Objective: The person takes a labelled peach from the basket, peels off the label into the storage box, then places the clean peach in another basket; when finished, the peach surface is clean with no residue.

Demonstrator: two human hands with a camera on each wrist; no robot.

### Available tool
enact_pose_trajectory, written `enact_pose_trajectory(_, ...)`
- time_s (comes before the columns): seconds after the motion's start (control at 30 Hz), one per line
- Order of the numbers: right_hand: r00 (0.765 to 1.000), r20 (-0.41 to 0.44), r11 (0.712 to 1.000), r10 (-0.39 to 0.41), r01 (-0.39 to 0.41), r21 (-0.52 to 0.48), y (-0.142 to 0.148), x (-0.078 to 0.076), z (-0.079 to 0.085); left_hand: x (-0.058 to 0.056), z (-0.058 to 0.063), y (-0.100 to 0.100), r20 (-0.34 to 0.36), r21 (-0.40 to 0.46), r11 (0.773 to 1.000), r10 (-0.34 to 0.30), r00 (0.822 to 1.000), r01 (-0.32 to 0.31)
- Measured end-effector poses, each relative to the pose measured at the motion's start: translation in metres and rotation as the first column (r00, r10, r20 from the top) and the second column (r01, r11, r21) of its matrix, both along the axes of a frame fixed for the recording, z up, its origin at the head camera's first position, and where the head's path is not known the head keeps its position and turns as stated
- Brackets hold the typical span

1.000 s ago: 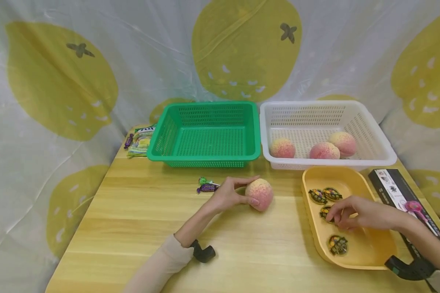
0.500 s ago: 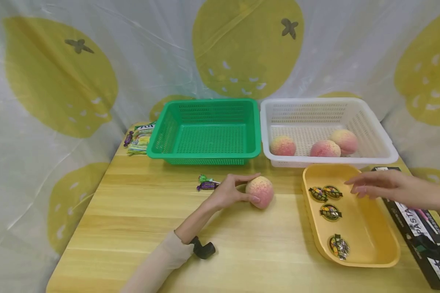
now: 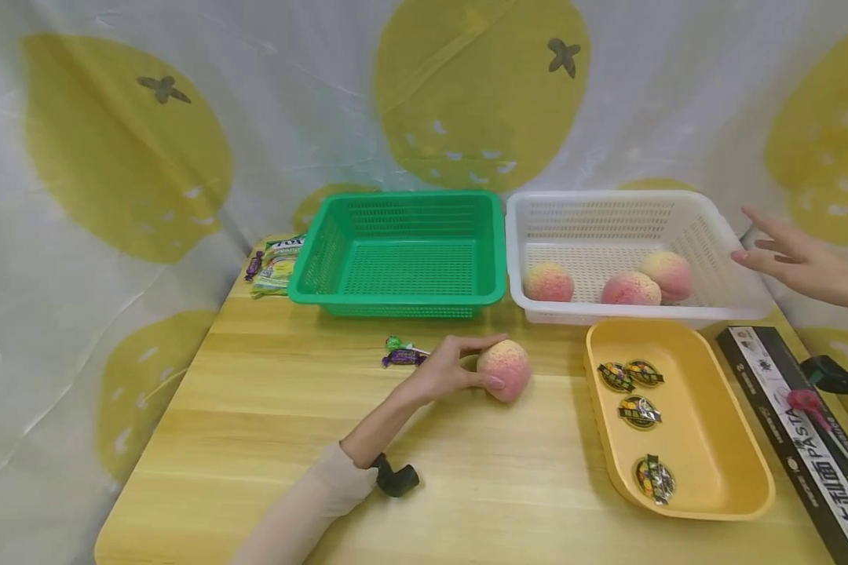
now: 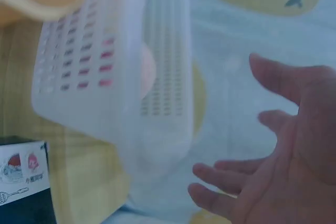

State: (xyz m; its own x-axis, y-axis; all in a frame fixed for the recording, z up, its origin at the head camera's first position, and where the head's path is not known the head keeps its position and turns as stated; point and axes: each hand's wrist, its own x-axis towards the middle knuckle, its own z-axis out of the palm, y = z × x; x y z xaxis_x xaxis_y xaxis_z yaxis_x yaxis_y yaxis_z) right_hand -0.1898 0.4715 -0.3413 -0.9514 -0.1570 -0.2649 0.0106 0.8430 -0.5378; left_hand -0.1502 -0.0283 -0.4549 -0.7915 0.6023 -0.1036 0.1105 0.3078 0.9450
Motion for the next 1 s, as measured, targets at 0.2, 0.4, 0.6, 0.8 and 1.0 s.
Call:
enact_pose_trajectory(0.2, 0.996, 0.076, 0.992, 0.036, -0.027, -0.124, 0.014, -0.013, -0.023, 0.001, -0.001, 0.001, -0.018, -0.005, 1.0, -0.009, 1.0, 0.009)
enact_pose_trajectory(0.4, 0.996, 0.085, 0.971, 0.015, 0.005, -0.238, 0.022, -0.02, -0.043, 0.002, -0.001, -0.001, -0.008, 0.006, 1.0, -0.006, 1.0, 0.006)
enact_pose_trajectory(0.6, 0.992, 0.127, 0.949, 0.024, 0.018, -0.316, 0.035, -0.023, -0.065, 0.004, -0.001, -0.002, 0.001, 0.002, 1.0, -0.018, 1.0, 0.018)
enact_pose_trajectory(0.8, 0.999, 0.04, 0.912, 0.024, -0.006, -0.409, 0.047, -0.021, -0.083, 0.004, -0.001, -0.002, 0.002, 0.0, 1.0, -0.014, 1.0, 0.014)
enact_pose_trajectory(1.0, 0.999, 0.024, 0.86, 0.049, -0.03, -0.509, 0.051, -0.017, -0.087, 0.006, 0.013, 0.0, -0.099, -0.07, 0.99, -0.128, 0.987, 0.122)
